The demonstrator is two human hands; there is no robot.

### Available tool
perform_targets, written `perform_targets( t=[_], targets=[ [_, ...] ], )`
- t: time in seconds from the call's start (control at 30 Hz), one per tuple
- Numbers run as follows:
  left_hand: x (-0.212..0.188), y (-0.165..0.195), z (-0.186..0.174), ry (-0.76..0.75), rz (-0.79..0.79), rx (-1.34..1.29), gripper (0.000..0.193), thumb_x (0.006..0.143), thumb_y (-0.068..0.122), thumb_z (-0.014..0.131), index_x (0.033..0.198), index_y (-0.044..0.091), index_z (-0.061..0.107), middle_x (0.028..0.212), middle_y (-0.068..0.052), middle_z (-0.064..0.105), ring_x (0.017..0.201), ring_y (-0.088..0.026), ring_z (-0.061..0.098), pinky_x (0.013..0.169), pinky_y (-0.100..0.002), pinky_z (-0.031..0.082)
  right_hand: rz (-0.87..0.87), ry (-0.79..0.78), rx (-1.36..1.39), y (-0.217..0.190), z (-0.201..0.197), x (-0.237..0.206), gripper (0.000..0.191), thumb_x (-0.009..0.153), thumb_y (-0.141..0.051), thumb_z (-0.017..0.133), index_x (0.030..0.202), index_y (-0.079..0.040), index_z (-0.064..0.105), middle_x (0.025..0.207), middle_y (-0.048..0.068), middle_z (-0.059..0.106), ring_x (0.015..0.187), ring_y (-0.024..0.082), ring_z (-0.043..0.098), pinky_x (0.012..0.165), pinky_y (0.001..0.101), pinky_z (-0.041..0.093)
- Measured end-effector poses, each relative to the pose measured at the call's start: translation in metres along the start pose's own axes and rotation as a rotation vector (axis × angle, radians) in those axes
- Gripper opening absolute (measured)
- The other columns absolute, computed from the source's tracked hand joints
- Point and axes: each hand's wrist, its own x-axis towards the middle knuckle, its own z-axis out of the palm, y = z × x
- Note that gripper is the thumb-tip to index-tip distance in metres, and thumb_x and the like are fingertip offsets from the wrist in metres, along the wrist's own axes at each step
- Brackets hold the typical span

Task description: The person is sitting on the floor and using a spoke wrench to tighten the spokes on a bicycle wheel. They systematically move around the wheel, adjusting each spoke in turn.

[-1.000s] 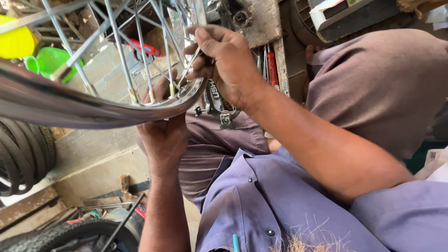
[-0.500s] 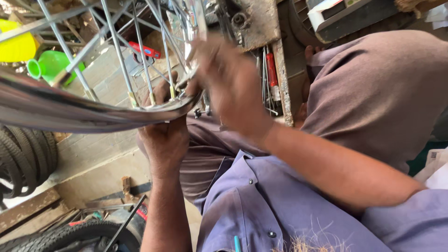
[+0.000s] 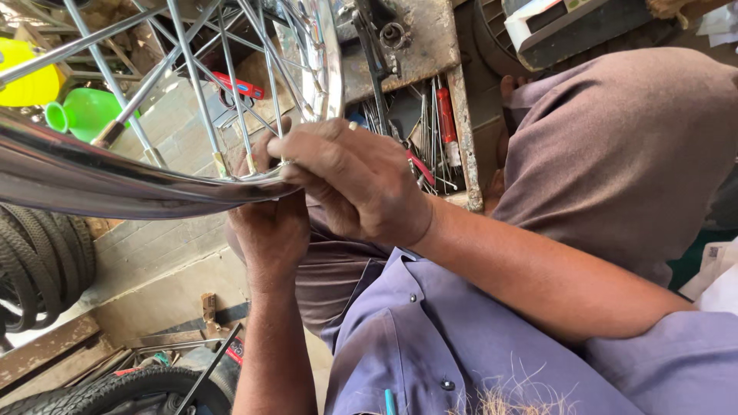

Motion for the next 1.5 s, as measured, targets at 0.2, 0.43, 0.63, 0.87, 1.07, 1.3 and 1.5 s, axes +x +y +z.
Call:
perform_targets(
  t=[0.2,0.43,0.63,0.87,1.07,1.3,1.5],
  targets=[
    [-0.001,-0.001,0.000,0.003,-0.121,-0.240,0.044,0.103,0.009,0.068,0.144,-0.001,0.055,0.141,-0.013,0.067,0.129,-0.021,0.066,0.113,-0.035,0.051,0.164,-0.039,0.136,-0.002,-0.004,-0.008,0.020,0.114,-0.011,0.063,0.134,-0.008,0.061,0.115,0.010,0.070,0.091,0.020,0.073,0.081,0.0285,0.061],
    [0.000,0.012,-0.007,0.016,-0.011,0.020,0.042,0.100,-0.003,0.070,0.141,-0.002,0.062,0.131,-0.016,0.070,0.125,-0.023,0.066,0.110,-0.036,0.050,0.899,0.221,0.767,0.010,0.003,0.021,0.030,0.115,-0.019,0.051,0.138,0.000,0.056,0.106,0.013,0.071,0.076,0.018,0.073,0.068,0.0294,0.062],
    [0.003,0.018,-0.012,0.026,0.025,-0.030,0.040,0.100,-0.006,0.071,0.139,0.000,0.064,0.130,-0.013,0.072,0.122,-0.019,0.068,0.107,-0.034,0.054,1.055,0.309,0.954,0.034,0.006,0.030,0.031,0.112,-0.017,0.050,0.135,0.002,0.056,0.098,0.015,0.070,0.069,0.017,0.070,0.063,0.0316,0.064],
    [-0.004,0.009,-0.009,0.007,-0.125,-0.299,0.043,0.103,-0.004,0.066,0.146,-0.004,0.057,0.138,-0.013,0.068,0.124,-0.019,0.065,0.107,-0.032,0.053,0.155,0.007,0.136,0.011,0.003,-0.024,0.019,0.124,-0.021,0.047,0.140,-0.011,0.048,0.118,0.006,0.068,0.096,0.020,0.074,0.082,0.0300,0.061],
    [0.000,0.014,-0.005,0.049,-0.120,-0.261,0.040,0.101,-0.003,0.070,0.140,-0.004,0.060,0.128,-0.010,0.068,0.118,-0.018,0.068,0.103,-0.030,0.055,0.528,0.090,0.304,-0.005,0.000,0.014,0.026,0.120,-0.028,0.050,0.131,-0.006,0.058,0.107,0.004,0.071,0.079,0.013,0.076,0.066,0.0263,0.061],
    [0.007,0.024,-0.010,0.027,-0.044,-0.072,0.043,0.096,-0.006,0.071,0.138,-0.003,0.063,0.128,-0.014,0.068,0.122,-0.018,0.064,0.104,-0.032,0.053,1.169,0.241,0.984,0.050,0.010,0.031,0.032,0.107,-0.021,0.051,0.125,0.002,0.061,0.092,0.015,0.071,0.063,0.018,0.072,0.058,0.0305,0.065],
    [0.008,0.015,0.000,0.038,-0.107,-0.341,0.042,0.101,-0.004,0.068,0.142,0.000,0.058,0.138,-0.013,0.066,0.129,-0.018,0.061,0.113,-0.033,0.049,0.538,0.170,0.459,0.015,0.000,-0.005,0.020,0.118,-0.020,0.054,0.126,-0.002,0.057,0.100,0.009,0.069,0.079,0.017,0.074,0.066,0.0275,0.061]
  ],
)
